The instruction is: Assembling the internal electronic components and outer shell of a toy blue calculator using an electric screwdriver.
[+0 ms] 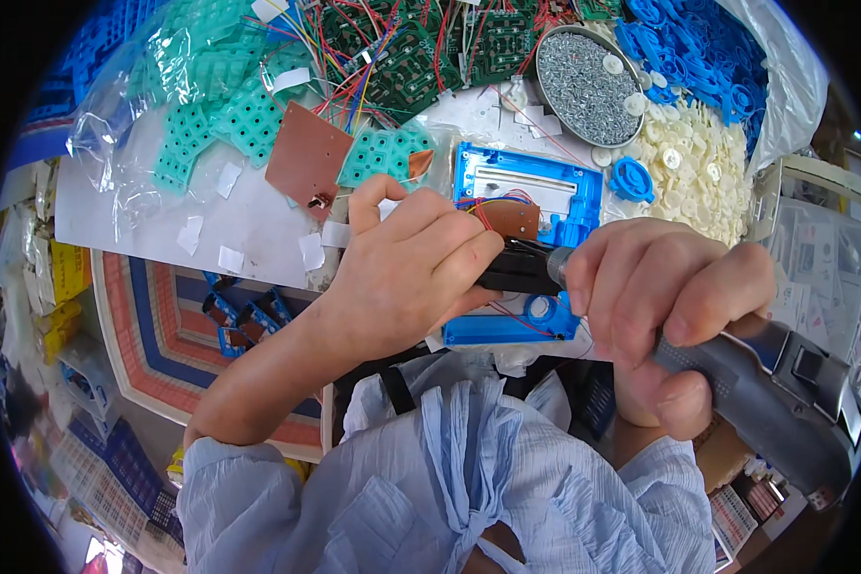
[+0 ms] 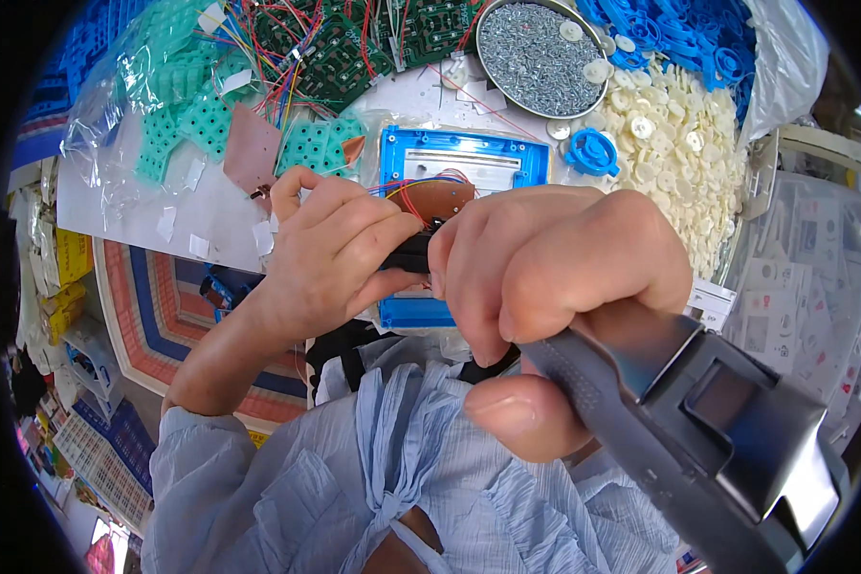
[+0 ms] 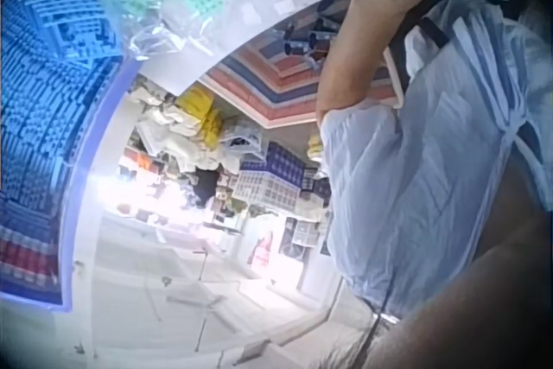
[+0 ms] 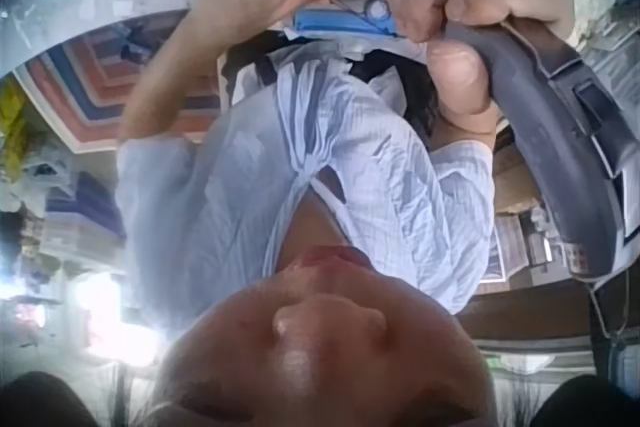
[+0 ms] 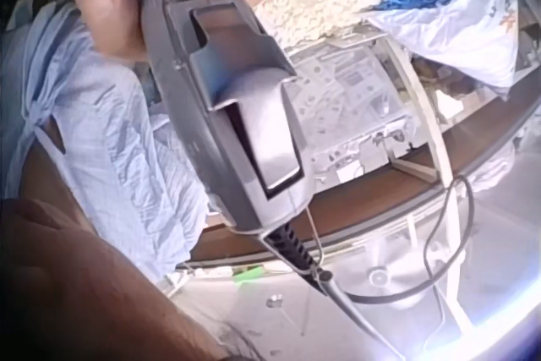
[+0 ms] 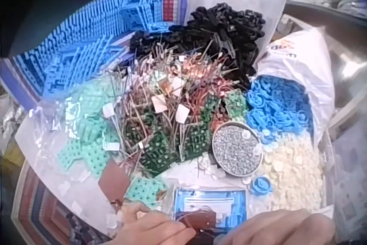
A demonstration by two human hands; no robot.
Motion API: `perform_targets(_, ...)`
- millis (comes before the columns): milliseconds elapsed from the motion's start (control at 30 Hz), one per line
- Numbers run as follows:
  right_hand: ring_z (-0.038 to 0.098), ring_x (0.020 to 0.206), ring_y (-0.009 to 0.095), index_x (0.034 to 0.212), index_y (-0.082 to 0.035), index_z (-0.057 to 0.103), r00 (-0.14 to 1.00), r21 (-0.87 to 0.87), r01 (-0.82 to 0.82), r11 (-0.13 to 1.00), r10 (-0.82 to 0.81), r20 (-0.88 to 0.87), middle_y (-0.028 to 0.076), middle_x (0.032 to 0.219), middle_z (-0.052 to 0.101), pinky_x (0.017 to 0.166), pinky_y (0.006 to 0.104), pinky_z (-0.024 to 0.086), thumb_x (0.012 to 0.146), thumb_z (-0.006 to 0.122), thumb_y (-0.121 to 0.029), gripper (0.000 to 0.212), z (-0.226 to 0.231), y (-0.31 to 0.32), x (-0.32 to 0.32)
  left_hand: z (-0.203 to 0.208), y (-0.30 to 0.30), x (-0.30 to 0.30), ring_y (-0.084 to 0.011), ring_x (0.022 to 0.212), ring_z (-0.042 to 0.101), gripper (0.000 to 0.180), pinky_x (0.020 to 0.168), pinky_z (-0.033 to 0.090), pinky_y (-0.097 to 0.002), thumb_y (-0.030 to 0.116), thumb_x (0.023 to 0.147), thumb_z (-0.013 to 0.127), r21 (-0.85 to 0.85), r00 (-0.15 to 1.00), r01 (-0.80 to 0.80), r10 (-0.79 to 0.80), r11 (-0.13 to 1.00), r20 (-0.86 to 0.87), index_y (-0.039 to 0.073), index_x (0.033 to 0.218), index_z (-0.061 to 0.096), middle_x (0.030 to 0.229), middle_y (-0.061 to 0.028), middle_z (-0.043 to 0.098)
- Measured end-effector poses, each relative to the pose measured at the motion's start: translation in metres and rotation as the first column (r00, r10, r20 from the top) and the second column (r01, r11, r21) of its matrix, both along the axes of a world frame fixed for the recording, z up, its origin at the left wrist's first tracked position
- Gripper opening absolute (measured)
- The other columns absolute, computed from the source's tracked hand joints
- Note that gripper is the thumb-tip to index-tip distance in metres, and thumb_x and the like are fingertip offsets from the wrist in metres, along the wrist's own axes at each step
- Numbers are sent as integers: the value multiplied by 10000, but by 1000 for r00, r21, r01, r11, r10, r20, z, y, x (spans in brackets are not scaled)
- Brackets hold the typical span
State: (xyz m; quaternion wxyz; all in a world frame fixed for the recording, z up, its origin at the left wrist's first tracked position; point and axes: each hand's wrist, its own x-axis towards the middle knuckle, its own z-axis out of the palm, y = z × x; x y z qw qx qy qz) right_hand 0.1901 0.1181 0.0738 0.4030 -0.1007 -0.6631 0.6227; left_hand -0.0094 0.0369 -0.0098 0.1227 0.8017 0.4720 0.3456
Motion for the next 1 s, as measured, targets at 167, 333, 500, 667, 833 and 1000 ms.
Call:
perform_targets(167, 574, 533, 152, 879, -138, 462, 991, 73, -106, 992, 99, 91, -3, 673, 596, 564, 355, 492, 902, 793, -301, 370, 3, 7, -4, -4, -2, 3, -174, 962, 586, 371, 942, 323, -479, 332, 759, 767, 50, 1000, -3, 4, 999, -8, 88, 1025, 682, 981, 10, 639)
perform_targets(333, 569, 551, 154, 876, -127, 458, 991, 34, -25, 999, 20, 135, 2, 673, 586, 565, 351, 485, 901, 808, -344, 412, 4, -6, -13, -3, 0, 2, -181, 954, 584, 336, 950, 320, -487, 326, 798, 730, 26, 1000, 24, -24, 999, -4, 70, 1011, 681, 963, 2, 629)
perform_targets(500, 583, 595, 157, 1113, -117, 495, 988, -104, 113, 988, -101, 119, -2, 715, 603, 628, 355, 502, 906, 791, -420, 472, 9, -14, -10, -5, 0, 3, -187, 1034, 584, 375, 985, 306, -503, 327, 751, 780, 19, 1000, 27, -27, 999, 12, 98, 1029, 676, 993, 8, 623)
perform_targets(667, 662, 895, 234, 1488, -42, 350, 921, 48, 382, 923, -376, -99, 106, 996, 646, 864, 441, 552, 931, 742, -482, 812, 28, 10, 4, -2, 8, 0, -230, 1113, 594, 507, 1027, 274, -524, 381, 736, 814, 30, 997, 65, -64, 997, -44, 137, 1151, 654, 1057, -9, 660)
perform_targets(833, 557, 1251, 330, 1404, 19, 407, 356, 508, 845, 170, -887, -295, 202, 1282, 571, 1096, 542, 435, 892, 782, -379, 749, 13, -13, 76, -12, 15, 2, -239, 1090, 599, 424, 1023, 291, -520, 353, 812, 800, -84, 992, -16, 26, 996, 121, 106, 1121, 648, 1044, -42, 651)
perform_targets(1000, 538, 1206, 420, 1248, -134, 626, 554, 765, 8, 644, -640, 533, 146, 1310, 591, 994, 521, 476, 635, 845, -65, 654, -3, -13, 29, -10, 28, 7, -278, 999, 618, 397, 987, 324, -467, 346, 906, 745, -295, 940, -108, 194, 949, 280, 54, 1146, 625, 1012, -86, 659)
